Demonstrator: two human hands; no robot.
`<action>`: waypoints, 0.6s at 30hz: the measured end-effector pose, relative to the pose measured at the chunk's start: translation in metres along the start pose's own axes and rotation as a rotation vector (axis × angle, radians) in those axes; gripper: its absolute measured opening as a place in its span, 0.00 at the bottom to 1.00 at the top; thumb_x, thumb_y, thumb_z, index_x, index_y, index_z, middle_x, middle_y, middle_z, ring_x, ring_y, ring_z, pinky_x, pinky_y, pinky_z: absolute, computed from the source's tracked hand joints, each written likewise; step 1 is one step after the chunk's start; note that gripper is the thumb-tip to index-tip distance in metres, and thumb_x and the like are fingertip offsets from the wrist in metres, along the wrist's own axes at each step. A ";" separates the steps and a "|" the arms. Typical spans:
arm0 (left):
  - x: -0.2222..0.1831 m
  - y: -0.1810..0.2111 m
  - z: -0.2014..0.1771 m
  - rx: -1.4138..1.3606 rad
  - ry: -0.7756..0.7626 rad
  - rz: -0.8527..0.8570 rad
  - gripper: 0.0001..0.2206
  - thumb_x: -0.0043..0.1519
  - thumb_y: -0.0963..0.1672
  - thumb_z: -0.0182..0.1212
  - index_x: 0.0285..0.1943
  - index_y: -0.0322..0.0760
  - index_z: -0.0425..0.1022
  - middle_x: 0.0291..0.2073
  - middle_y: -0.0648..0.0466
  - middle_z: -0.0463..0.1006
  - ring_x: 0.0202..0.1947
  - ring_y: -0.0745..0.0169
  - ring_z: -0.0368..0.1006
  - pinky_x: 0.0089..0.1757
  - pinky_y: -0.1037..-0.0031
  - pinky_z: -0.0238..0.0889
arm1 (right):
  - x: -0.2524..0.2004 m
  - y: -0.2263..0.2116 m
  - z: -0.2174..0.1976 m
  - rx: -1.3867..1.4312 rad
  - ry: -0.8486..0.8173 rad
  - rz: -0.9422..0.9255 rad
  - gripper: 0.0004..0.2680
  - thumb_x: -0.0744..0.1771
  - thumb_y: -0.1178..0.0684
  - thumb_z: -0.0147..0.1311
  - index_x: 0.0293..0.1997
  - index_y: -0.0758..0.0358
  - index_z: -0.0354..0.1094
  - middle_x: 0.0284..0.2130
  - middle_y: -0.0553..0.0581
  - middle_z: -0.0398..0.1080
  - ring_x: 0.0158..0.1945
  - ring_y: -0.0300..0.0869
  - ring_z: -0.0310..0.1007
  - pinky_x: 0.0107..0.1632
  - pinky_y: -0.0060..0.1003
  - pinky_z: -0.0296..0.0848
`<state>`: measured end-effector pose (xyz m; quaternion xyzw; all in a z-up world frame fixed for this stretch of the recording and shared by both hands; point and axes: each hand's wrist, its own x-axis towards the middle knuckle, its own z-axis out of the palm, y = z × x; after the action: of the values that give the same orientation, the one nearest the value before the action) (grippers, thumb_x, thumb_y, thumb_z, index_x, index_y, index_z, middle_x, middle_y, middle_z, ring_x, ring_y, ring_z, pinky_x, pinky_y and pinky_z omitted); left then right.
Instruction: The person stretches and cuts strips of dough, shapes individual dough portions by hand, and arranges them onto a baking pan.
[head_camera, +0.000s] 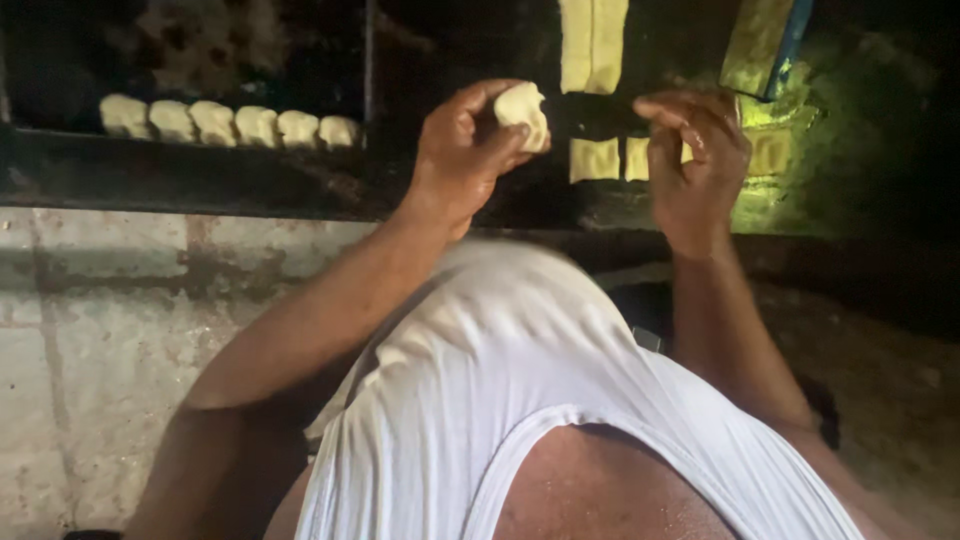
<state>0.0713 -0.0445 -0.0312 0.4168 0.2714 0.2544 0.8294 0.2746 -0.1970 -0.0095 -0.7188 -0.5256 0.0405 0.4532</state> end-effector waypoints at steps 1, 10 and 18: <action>0.003 -0.007 0.000 -0.017 0.003 0.051 0.17 0.63 0.35 0.59 0.63 0.26 0.69 0.48 0.44 0.80 0.46 0.57 0.82 0.49 0.68 0.80 | -0.006 0.007 -0.004 -0.003 -0.002 0.008 0.08 0.70 0.65 0.54 0.49 0.61 0.78 0.46 0.57 0.75 0.44 0.45 0.74 0.40 0.41 0.71; 0.035 -0.076 0.037 0.020 -0.060 0.148 0.18 0.65 0.36 0.61 0.64 0.31 0.71 0.52 0.52 0.78 0.50 0.66 0.77 0.50 0.72 0.79 | -0.041 0.027 0.018 -0.406 -0.159 -0.235 0.05 0.64 0.59 0.65 0.43 0.62 0.78 0.42 0.58 0.77 0.46 0.53 0.74 0.53 0.50 0.68; 0.044 -0.096 0.039 0.158 -0.049 0.106 0.18 0.65 0.36 0.62 0.65 0.32 0.72 0.49 0.51 0.79 0.46 0.66 0.77 0.44 0.76 0.77 | -0.006 0.025 -0.030 -0.369 -1.240 0.177 0.04 0.66 0.52 0.60 0.39 0.53 0.81 0.32 0.53 0.81 0.34 0.45 0.80 0.44 0.47 0.75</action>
<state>0.1479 -0.0880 -0.1016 0.5010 0.2478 0.2652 0.7857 0.3058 -0.2209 -0.0114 -0.6689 -0.6265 0.3938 -0.0700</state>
